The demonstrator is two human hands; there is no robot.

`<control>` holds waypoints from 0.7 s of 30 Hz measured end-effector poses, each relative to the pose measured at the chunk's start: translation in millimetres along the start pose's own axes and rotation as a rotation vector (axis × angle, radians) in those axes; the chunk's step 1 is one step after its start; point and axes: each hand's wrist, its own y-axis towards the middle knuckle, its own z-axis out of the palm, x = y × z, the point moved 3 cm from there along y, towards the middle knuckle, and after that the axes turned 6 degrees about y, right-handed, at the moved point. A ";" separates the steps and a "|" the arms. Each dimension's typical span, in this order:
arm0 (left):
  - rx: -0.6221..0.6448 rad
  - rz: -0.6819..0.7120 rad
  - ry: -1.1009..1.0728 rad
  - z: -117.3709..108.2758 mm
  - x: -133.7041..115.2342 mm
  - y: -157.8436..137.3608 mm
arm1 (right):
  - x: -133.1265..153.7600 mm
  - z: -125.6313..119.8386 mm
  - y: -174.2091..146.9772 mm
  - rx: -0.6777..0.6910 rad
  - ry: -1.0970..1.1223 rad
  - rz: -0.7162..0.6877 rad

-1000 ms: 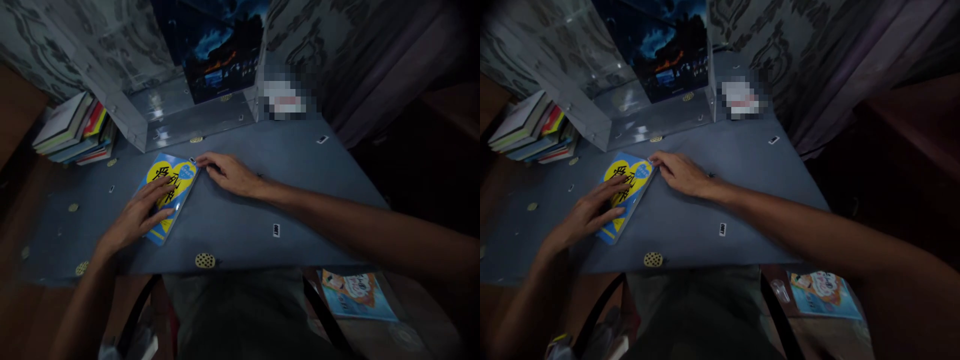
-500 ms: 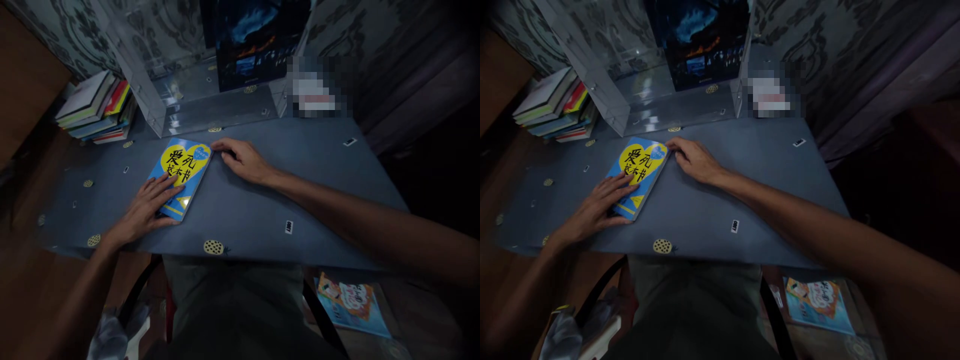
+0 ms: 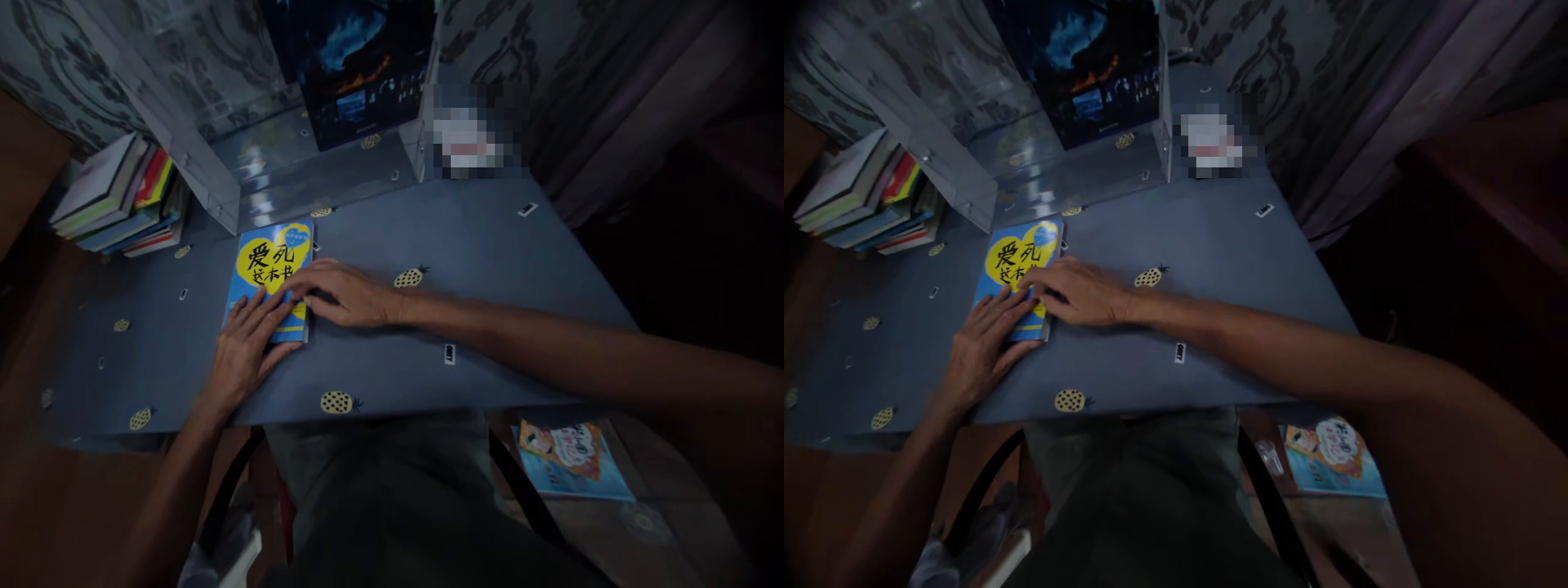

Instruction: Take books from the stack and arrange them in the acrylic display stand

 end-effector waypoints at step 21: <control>0.023 -0.028 -0.015 2.1 -1.5 -0.7 | 8.7 2.5 -6.8 -0.016 0.263 -0.037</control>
